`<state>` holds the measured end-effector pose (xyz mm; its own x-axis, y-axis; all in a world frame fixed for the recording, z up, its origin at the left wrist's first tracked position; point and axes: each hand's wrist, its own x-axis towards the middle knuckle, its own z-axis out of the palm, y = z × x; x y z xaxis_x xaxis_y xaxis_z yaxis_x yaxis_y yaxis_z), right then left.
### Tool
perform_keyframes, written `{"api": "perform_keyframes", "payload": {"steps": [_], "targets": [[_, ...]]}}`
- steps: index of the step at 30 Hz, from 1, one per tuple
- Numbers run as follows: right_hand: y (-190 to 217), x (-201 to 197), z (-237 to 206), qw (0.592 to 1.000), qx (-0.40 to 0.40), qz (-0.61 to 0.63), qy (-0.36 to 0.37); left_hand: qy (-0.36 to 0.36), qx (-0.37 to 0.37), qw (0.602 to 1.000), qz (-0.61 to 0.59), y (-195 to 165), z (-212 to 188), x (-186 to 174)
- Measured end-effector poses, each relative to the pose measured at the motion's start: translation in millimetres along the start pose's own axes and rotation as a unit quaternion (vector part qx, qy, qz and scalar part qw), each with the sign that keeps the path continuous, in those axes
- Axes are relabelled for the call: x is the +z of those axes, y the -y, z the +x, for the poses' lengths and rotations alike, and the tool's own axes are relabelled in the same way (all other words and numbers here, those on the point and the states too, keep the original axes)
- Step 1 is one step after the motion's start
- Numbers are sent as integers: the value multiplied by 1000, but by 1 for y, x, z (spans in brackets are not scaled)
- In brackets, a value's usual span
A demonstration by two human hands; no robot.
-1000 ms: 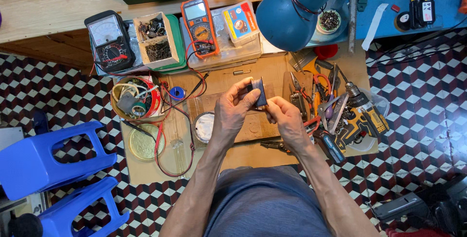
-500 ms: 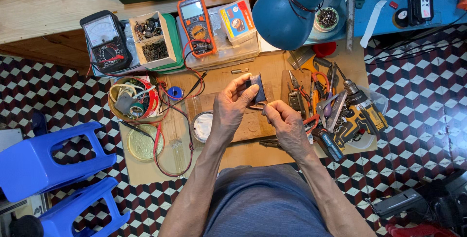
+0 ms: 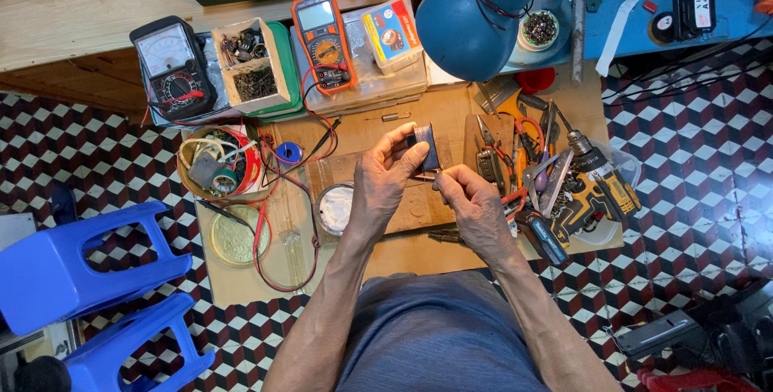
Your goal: The person winds a thin wire around a small rectangular core held in the left hand. The person repeatedly wraps the wire by hand, rotating the core as needed to maintain alignment. The work is performed at a bench with various tools and electronics visible.
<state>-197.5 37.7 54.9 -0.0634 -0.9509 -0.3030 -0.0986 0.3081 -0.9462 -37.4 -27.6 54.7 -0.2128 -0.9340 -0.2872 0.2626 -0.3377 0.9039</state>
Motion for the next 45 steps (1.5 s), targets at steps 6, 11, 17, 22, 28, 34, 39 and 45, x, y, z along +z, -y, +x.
{"api": "perform_keyframes", "payload": {"steps": [6, 11, 17, 22, 28, 34, 39, 45], "targets": [[15, -1, -2, 1000, 19, 5, 6, 1, -9, 1000, 5, 1, 0, -4], [42, -5, -3, 999, 33, -2, 35, -16, 29, 996, 79, 1, -4, -4], [76, -12, 15, 998, 17, 4, 57, -19, 33, 985, 168, -1, -16, -7], [85, -13, 48, 990, -68, -101, 66, -7, 48, 986, 159, -4, -25, -4], [74, -14, 65, 989, -76, -113, 62, 5, 27, 992, 127, -7, -30, -4], [67, -12, 73, 989, -59, -119, 67, 15, 17, 995, 99, -7, -31, -1], [64, -13, 77, 996, -21, -60, 68, 13, -9, 994, 104, -12, -32, 1], [51, -15, 83, 997, -13, -18, 79, 19, 7, 995, 98, -14, -31, 2]]}}
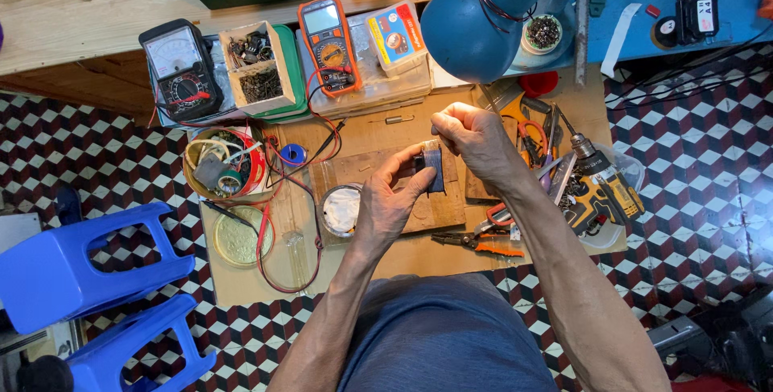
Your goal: The person winds a thin wire around a small rectangular core held in the left hand. The person repeatedly wraps the wire by hand, rotating the core as needed to maintain alignment. The work is performed at a bench with various tools and electronics visible.
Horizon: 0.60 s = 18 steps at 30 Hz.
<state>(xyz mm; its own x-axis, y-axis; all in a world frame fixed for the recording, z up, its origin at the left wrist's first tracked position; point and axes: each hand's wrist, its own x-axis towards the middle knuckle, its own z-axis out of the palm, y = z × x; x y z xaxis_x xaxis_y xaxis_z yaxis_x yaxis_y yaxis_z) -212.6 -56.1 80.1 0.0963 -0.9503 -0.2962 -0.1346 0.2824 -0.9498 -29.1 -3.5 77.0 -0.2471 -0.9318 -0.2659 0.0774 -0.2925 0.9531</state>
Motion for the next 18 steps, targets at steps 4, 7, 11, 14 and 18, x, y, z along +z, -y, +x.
{"api": "perform_keyframes", "payload": {"steps": [4, 7, 11, 14, 18], "targets": [[-17, -3, 7, 998, 24, 60, 15, -4, -5, 1000, 9, 2, 1, -1], [-32, -4, 12, 992, 44, 116, 38, -2, 14, 1000, 6, 4, 0, 0], [-49, -3, 10, 988, 73, 131, 40, -4, 27, 999, 28, 6, 0, 0], [-59, -1, 5, 982, 97, 153, 49, -1, 14, 1000, 11, 8, 1, 0], [-67, 3, -3, 965, 100, 230, 68, -3, -2, 1000, 5, 9, 2, 2]]}}
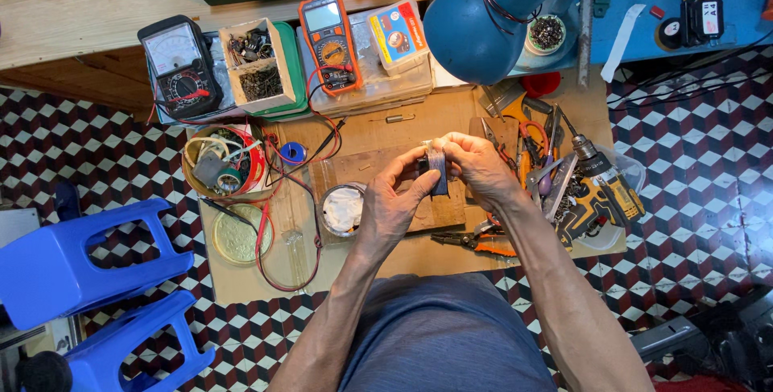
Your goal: The person winds a thin wire around a small rectangular core held in the left hand. The person repeatedly wraps the wire by hand, rotating the core as needed to maintain alignment. The work is performed at a bench with various tools and electronics visible.
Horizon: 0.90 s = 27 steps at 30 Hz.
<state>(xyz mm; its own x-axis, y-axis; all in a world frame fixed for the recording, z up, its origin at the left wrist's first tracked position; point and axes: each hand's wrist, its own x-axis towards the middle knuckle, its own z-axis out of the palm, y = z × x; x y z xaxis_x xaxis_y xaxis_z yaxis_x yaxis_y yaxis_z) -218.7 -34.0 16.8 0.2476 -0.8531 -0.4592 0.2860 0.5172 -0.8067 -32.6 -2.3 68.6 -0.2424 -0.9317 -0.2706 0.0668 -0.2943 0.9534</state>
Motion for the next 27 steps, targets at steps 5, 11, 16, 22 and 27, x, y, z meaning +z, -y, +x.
{"api": "perform_keyframes", "payload": {"steps": [5, 11, 16, 22, 27], "targets": [[-10, 3, -11, 999, 12, 36, -16, -8, -6, 1000, -19, 2, 2, -2], [-25, 18, -30, 996, -50, -13, -70, -21, -37, 989, -142, 6, 22, -6], [-25, 31, -51, 988, -79, -90, -98, -29, -27, 992, -121, 3, 32, -9], [-13, 38, -66, 970, -92, -180, -134, -22, -13, 991, -128, 4, 32, -8], [-10, 41, -69, 966, -101, -197, -134, -24, -15, 992, -126, 3, 31, -7]]}}
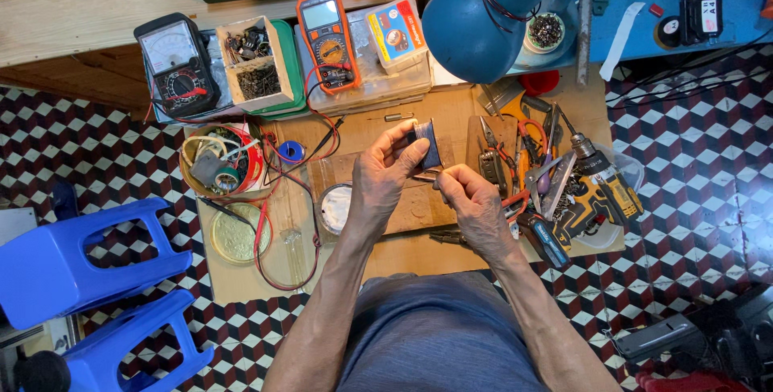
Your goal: The person winds a thin wire around a small rectangular core held in the left hand. The person repeatedly wraps the wire by hand, rotating the core as needed to maintain alignment. The work is performed at a bench with various tools and electronics visible.
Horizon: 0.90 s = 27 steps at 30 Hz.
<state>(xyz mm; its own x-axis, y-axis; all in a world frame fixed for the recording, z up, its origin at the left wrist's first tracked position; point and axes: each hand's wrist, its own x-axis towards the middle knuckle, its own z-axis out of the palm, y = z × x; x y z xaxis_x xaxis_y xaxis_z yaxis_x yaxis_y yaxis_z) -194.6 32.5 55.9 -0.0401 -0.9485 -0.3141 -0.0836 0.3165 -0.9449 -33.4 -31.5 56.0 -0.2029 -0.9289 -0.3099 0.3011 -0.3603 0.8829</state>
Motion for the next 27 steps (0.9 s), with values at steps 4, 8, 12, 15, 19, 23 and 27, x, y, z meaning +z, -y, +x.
{"api": "perform_keyframes", "payload": {"steps": [4, 8, 12, 15, 19, 23, 27], "targets": [[-1, -1, -1, 1000, -7, -18, -2, -1, -5, 1000, 10, -3, -2, 0], [-3, -3, -3, 999, -5, -52, -7, 1, -4, 1000, 3, -7, -4, 3], [-4, -3, -3, 998, -16, -61, -7, -1, -6, 1000, 18, -9, -6, 3], [-4, -3, -4, 998, -20, -58, -10, 1, -4, 1000, 4, -8, -6, 3], [4, -2, -6, 999, -12, -38, -8, -1, 11, 1000, 19, -5, -6, 4], [23, -4, -7, 999, 13, -32, 10, -18, 64, 990, 125, 0, -7, 4], [51, -18, -2, 998, -1, 0, 55, -33, 53, 977, 203, 2, -14, 0]]}}
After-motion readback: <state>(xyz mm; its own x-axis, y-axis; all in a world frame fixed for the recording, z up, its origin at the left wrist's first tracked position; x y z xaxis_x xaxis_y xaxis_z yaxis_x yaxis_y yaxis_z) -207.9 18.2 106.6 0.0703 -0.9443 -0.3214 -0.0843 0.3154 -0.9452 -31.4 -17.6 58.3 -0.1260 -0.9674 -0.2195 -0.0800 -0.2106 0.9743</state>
